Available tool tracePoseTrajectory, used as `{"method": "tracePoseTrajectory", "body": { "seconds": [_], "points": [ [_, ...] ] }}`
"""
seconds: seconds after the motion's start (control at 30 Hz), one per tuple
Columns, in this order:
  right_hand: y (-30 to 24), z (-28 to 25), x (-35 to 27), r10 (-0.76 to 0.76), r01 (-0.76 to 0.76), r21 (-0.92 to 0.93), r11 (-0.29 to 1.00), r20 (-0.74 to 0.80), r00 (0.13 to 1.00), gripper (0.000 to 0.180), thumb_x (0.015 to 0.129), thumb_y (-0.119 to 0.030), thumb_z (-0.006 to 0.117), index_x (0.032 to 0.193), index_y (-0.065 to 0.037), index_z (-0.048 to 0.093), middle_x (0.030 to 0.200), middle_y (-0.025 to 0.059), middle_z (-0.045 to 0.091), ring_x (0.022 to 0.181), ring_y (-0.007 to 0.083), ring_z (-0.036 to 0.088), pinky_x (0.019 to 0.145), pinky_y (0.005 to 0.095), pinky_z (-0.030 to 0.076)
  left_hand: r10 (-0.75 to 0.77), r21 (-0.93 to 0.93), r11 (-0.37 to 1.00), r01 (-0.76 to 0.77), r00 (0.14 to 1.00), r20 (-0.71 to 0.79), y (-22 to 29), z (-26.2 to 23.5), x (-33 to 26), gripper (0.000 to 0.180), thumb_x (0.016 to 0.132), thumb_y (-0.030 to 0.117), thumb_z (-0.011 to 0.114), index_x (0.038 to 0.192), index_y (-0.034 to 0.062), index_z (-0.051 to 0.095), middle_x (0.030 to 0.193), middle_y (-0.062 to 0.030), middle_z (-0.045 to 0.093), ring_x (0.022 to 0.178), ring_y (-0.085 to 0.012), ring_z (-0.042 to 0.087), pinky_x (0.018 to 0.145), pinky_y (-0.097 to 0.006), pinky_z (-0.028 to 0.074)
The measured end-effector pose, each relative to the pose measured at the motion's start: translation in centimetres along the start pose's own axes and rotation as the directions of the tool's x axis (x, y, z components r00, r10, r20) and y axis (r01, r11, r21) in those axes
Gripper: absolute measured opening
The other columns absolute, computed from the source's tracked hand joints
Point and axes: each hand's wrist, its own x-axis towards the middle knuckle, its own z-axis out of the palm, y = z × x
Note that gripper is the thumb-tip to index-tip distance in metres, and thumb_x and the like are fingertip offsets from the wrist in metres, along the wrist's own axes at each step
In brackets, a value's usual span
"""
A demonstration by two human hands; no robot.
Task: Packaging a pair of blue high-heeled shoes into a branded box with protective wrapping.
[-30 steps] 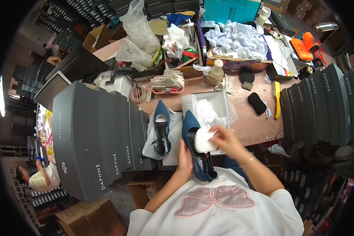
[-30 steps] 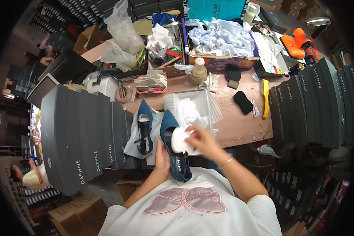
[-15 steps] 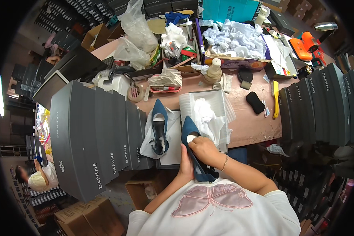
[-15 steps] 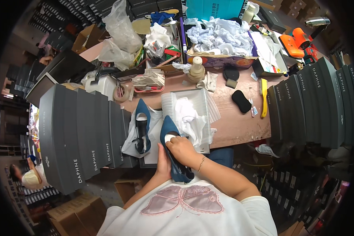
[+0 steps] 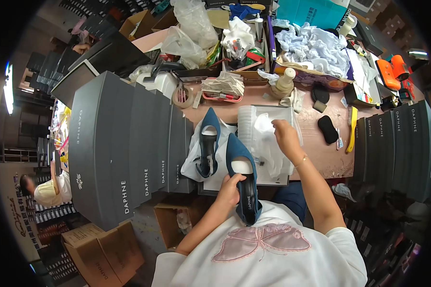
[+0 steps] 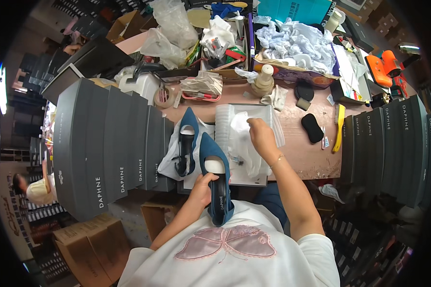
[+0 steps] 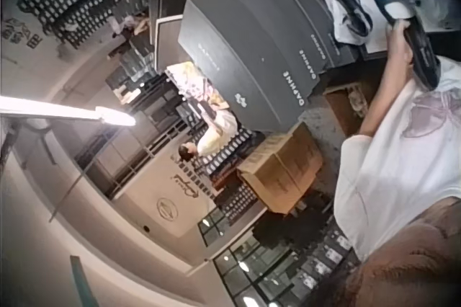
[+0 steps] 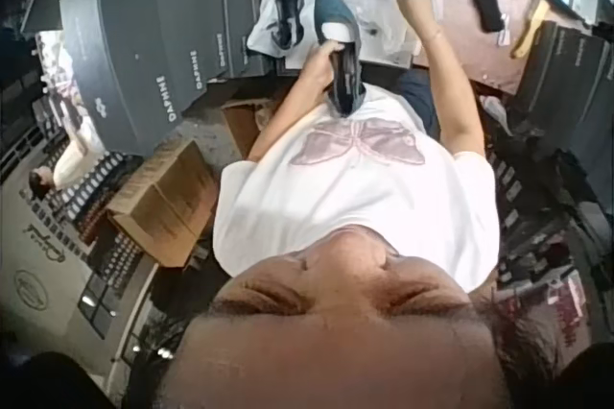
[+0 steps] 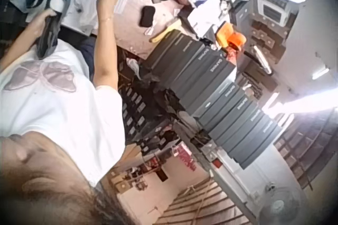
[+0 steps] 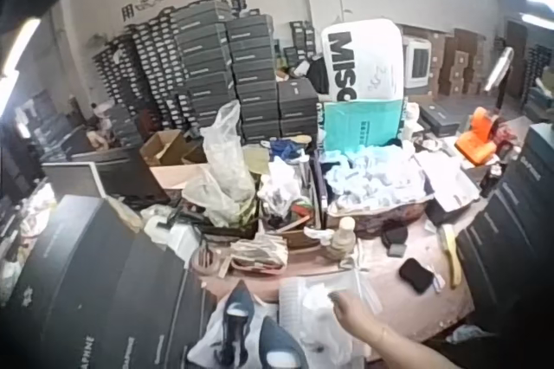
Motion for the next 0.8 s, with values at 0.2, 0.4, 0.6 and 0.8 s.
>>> {"method": "tracePoseTrajectory", "body": {
  "seconds": [0.2,0.4,0.6,0.8],
  "points": [
    [2.3,1.7,-3.0,-0.056,0.144,-0.364,0.92,0.242,0.969,0.057,0.081,-0.013,0.064,0.135,-0.01,0.045,0.133,0.02,0.048,0.12,0.0391,0.047,0.101,0.0478,0.037,0.056,0.066,0.996,-0.052,0.996,-0.07,0.3,2.7,0.2,0.019,0.09,0.015,0.058,0.104,0.0012,0.059,0.083,-0.0116,0.066,0.064,-0.0215,0.065,0.053,-0.033,0.056],
    [2.3,3.6,-0.7,0.108,-0.028,-0.393,0.919,0.185,0.977,0.046,0.082,-0.01,0.06,0.127,-0.007,0.05,0.118,0.0243,0.055,0.104,0.0368,0.058,0.085,0.0467,0.05,-0.17,-0.044,0.984,0.172,0.984,0.06,0.3,1.4,0.1,0.052,0.09,0.044,0.051,0.114,-0.0018,0.055,0.102,-0.0185,0.064,0.091,-0.0273,0.064,0.078,-0.038,0.053],
    [5.0,2.9,0.8,0.078,0.078,-0.415,0.906,0.347,0.935,0.027,0.082,-0.003,0.052,0.108,-0.001,0.057,0.092,0.0249,0.062,0.082,0.0424,0.063,0.074,0.0474,0.052,-0.154,-0.17,0.963,0.208,0.946,0.283,-0.6,-0.1,-0.8,0.066,0.09,0.051,0.049,0.124,-0.0059,0.047,0.118,-0.0187,0.057,0.107,-0.0315,0.058,0.097,-0.044,0.047],
    [-8.9,-3.4,-1.3,-0.046,-0.032,0.186,0.982,0.404,0.914,0.028,0.074,-0.004,0.066,0.1,-0.002,0.056,0.096,0.0176,0.06,0.083,0.0372,0.062,0.069,0.0434,0.05,0.025,-0.202,0.979,0.01,0.985,0.169,-0.3,0.5,-0.2,0.067,0.091,0.061,0.046,0.124,0.0028,0.05,0.116,-0.0141,0.059,0.106,-0.0274,0.059,0.093,-0.041,0.048]
  ]
}}
